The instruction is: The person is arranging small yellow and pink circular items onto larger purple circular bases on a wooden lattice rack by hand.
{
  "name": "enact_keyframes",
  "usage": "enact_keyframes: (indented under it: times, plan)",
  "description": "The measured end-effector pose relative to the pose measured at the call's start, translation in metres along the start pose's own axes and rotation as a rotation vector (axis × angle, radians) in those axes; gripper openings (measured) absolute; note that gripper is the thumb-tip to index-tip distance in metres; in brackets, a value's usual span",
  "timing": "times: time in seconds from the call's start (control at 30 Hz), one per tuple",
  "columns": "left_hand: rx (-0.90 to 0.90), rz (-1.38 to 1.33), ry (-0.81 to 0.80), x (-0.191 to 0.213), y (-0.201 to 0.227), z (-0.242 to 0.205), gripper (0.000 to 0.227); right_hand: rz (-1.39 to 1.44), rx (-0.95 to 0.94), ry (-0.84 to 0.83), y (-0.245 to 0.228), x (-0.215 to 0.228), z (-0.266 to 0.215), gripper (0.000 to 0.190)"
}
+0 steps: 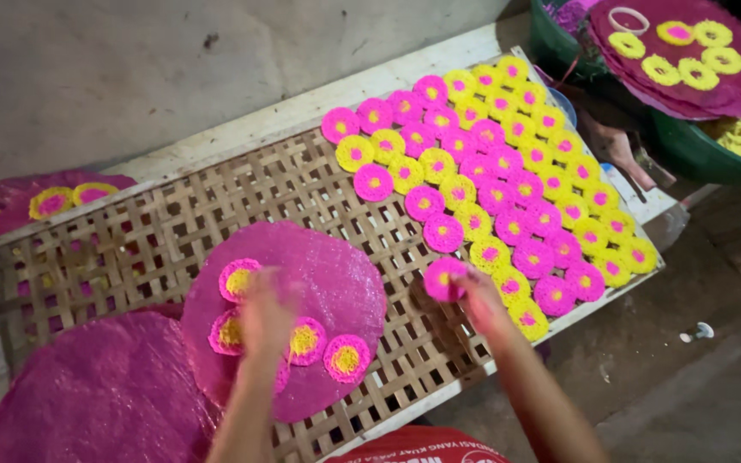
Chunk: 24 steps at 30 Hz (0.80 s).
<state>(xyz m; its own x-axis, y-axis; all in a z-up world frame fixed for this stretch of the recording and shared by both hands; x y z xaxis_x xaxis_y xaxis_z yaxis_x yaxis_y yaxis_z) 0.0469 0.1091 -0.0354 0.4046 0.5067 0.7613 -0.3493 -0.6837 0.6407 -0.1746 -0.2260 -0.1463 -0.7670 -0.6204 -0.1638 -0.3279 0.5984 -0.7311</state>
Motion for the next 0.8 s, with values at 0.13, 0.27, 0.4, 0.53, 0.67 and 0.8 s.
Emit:
enact_keyframes:
  times: [0.13, 0.27, 0.4, 0.53, 0.67, 0.8]
  plan:
    - [-0.009, 0.504, 0.199, 0.019, -0.086, 0.023, 0.067, -0.522, 0.391, 0.199, -0.013, 0.017, 0.016, 0.035]
    - [0.028, 0.305, 0.227, 0.005, -0.133, 0.043, 0.057, -0.906, 0.756, 0.496, -0.032, -0.004, -0.009, 0.035]
    - [-0.13, 0.195, 0.387, -0.002, -0.138, 0.055, 0.038, -1.011, 1.012, 0.63, -0.045, -0.021, -0.041, 0.042]
    - [-0.172, 0.061, 0.395, 0.009, -0.088, 0.047, 0.032, -0.907, 0.874, 0.559, -0.037, -0.049, -0.058, 0.034]
    - [-0.159, -0.168, 0.142, 0.003, 0.004, 0.014, 0.026, -0.306, 0.275, -0.234, 0.007, -0.102, -0.071, 0.036]
    - [-0.221, -0.229, -0.308, -0.035, 0.083, -0.042, 0.025, 0.495, -0.308, -0.504, 0.038, -0.114, -0.089, 0.059]
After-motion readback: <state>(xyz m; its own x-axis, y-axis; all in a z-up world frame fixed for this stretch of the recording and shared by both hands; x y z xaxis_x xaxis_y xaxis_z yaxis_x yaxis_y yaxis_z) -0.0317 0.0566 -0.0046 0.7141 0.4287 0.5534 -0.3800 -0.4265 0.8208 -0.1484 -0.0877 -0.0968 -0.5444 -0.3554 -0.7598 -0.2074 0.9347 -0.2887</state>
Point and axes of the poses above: each hand's wrist, its own z-axis towards the middle knuckle, its own x-axis out of the back of the hand, y = z × x, the point moved 1 cm from there along z, towards the middle knuckle, and after that the axes turned 14 degrees about -x, right-handed, at the moved point
